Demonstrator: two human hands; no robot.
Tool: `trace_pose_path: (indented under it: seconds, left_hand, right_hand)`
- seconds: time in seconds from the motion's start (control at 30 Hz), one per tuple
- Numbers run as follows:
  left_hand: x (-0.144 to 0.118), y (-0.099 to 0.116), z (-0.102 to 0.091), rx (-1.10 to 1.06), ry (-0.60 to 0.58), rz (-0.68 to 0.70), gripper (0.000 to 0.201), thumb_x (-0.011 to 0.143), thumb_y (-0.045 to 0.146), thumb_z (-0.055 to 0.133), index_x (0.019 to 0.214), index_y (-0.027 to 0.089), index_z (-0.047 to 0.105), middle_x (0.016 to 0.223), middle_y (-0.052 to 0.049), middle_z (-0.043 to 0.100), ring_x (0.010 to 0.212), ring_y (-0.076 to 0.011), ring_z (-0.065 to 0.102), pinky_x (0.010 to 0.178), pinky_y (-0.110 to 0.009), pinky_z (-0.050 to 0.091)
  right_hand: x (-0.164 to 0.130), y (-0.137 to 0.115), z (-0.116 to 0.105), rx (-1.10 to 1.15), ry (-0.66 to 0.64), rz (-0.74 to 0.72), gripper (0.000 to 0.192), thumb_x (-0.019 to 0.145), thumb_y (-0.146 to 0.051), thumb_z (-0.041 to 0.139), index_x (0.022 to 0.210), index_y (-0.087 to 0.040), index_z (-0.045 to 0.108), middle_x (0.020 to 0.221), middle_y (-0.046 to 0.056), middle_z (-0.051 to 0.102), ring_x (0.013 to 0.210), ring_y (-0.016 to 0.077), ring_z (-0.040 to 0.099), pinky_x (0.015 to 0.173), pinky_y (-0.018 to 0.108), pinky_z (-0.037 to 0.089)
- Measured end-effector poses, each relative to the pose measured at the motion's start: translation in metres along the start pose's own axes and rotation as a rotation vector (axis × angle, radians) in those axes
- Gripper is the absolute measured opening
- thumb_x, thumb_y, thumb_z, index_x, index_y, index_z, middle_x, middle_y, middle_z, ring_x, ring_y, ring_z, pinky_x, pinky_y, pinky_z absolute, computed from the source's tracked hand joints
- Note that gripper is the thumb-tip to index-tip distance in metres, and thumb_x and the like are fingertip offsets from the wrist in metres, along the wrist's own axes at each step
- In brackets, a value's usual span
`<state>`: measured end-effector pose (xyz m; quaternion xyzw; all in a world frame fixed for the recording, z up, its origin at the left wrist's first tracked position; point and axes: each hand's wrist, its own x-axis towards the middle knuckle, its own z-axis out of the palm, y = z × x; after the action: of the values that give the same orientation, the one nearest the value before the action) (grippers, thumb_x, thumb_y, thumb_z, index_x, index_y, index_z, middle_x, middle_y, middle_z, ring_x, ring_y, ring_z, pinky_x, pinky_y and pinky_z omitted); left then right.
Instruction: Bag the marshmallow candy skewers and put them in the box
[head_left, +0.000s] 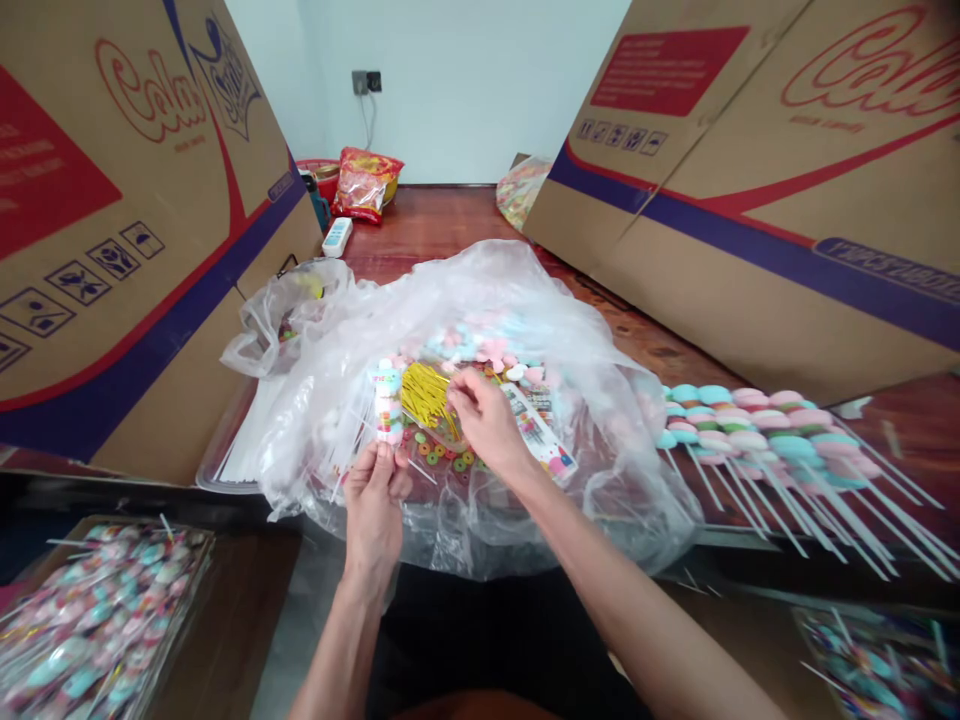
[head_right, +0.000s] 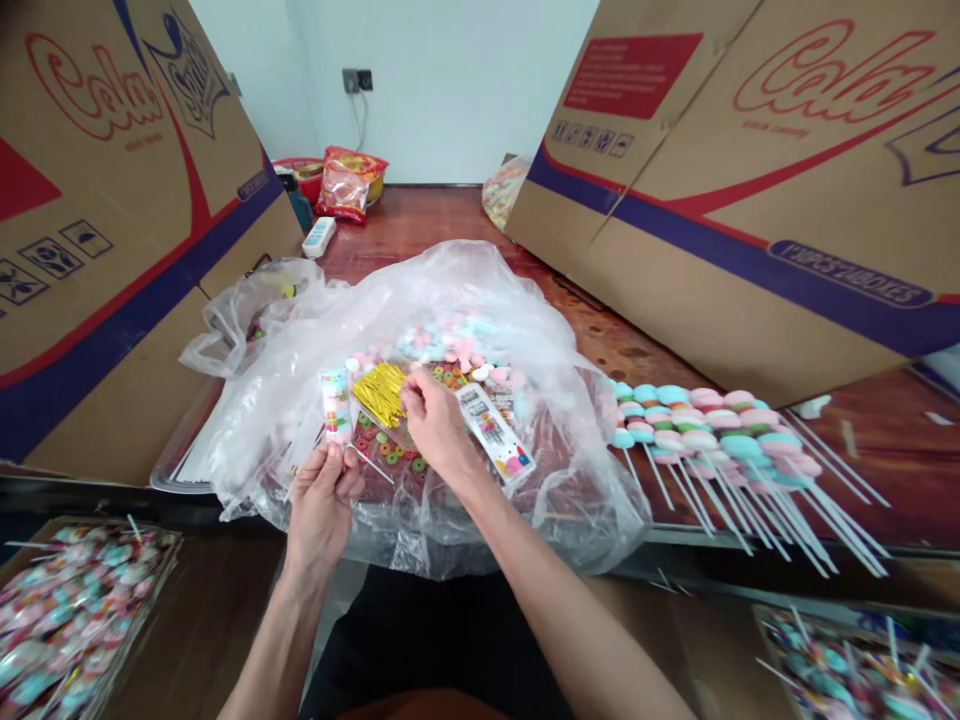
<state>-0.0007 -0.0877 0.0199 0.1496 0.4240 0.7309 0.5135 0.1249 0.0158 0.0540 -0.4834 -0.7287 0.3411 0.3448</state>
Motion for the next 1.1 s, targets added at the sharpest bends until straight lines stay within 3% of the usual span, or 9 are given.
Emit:
trace_pose_path:
  seconds: [0.07,0.17,0.4,0.53,0.63,0.73,0.97,1.03,1.1]
  left_hand:
    - [-0.002,-0.003,0.004,0.04,-0.009,-0.005,0.032,0.073,0.037,0.082,0.072,0.014,0.06,0.067,0.003,0.053,0.048,-0.0016,0.028,0.046,-0.017,0.024]
    - [-0.01,-0.011,0.012,0.115,-0.02,0.003,0.027,0.078,0.037,0.077,0.086,0.017,0.061,0.067,0.005,0.052,0.05,-0.0036,0.033,0.047,-0.017,0.027]
    - [-0.036,-0.025,0.024,0.27,-0.129,0.076,0.017,0.086,0.034,0.07,0.091,0.02,0.06,0.08,0.002,0.058,0.067,-0.0094,0.051,0.063,-0.02,0.041]
    - [-0.043,-0.025,0.03,0.333,-0.228,0.096,0.022,0.085,0.035,0.072,0.099,0.019,0.066,0.092,-0.002,0.064,0.075,-0.0115,0.054,0.065,-0.021,0.042]
    - [-0.044,-0.028,0.038,0.31,-0.219,0.094,0.023,0.082,0.036,0.076,0.092,0.017,0.066,0.08,-0.001,0.064,0.064,-0.009,0.05,0.058,-0.019,0.039]
    - [-0.044,-0.029,0.046,0.165,-0.221,-0.044,0.029,0.079,0.035,0.079,0.075,0.015,0.059,0.062,0.004,0.053,0.048,-0.0035,0.032,0.047,-0.016,0.027]
    - [-0.05,-0.014,0.054,-0.158,-0.377,-0.701,0.028,0.08,0.018,0.075,0.072,0.015,0.049,0.059,0.009,0.031,0.046,-0.002,0.012,0.038,-0.011,0.014]
    - [-0.053,-0.014,0.056,-0.127,-0.409,-0.758,0.027,0.081,0.019,0.075,0.073,0.015,0.049,0.059,0.009,0.03,0.046,-0.0023,0.013,0.038,-0.01,0.014]
    - [-0.056,-0.02,0.058,-0.006,-0.427,-0.687,0.028,0.08,0.028,0.078,0.079,0.015,0.053,0.057,0.009,0.034,0.045,-0.0021,0.015,0.038,-0.011,0.014]
  right_hand:
    - [-0.023,-0.001,-0.004,0.247,-0.069,0.002,0.012,0.089,-0.022,0.05,0.078,-0.02,0.055,0.07,-0.002,0.057,0.06,0.0124,0.049,0.057,0.022,0.037]
    - [-0.057,-0.002,0.0,0.383,-0.149,0.032,0.015,0.088,-0.029,0.055,0.076,-0.02,0.058,0.068,-0.003,0.055,0.058,0.0115,0.047,0.055,0.022,0.036]
    - [-0.083,0.01,0.008,0.526,-0.042,0.183,0.019,0.084,-0.035,0.061,0.072,-0.021,0.057,0.064,-0.001,0.059,0.058,0.014,0.053,0.056,0.026,0.043]
    - [-0.087,0.012,-0.004,0.482,0.043,0.15,0.021,0.083,-0.035,0.062,0.069,-0.021,0.055,0.058,-0.004,0.052,0.053,0.0121,0.046,0.051,0.025,0.037]
    - [-0.096,0.011,-0.011,0.424,0.086,0.112,0.022,0.086,-0.033,0.059,0.07,-0.021,0.052,0.06,-0.004,0.051,0.055,0.0119,0.046,0.054,0.025,0.037]
    - [-0.107,0.011,-0.017,0.429,0.062,0.078,0.019,0.093,-0.032,0.052,0.078,-0.021,0.052,0.071,-0.002,0.055,0.064,0.0131,0.05,0.06,0.025,0.04]
    - [-0.121,0.012,-0.048,0.56,-0.047,0.035,0.018,0.098,-0.033,0.049,0.084,-0.021,0.05,0.083,-0.001,0.051,0.065,0.0115,0.044,0.058,0.024,0.038]
    - [-0.122,0.014,-0.055,0.51,-0.068,-0.009,0.018,0.097,-0.032,0.048,0.083,-0.022,0.049,0.08,-0.002,0.049,0.066,0.0124,0.044,0.061,0.025,0.039]
    - [-0.124,0.017,-0.056,0.386,-0.021,-0.058,0.015,0.097,-0.028,0.046,0.083,-0.022,0.046,0.077,-0.001,0.048,0.069,0.0141,0.047,0.065,0.026,0.041]
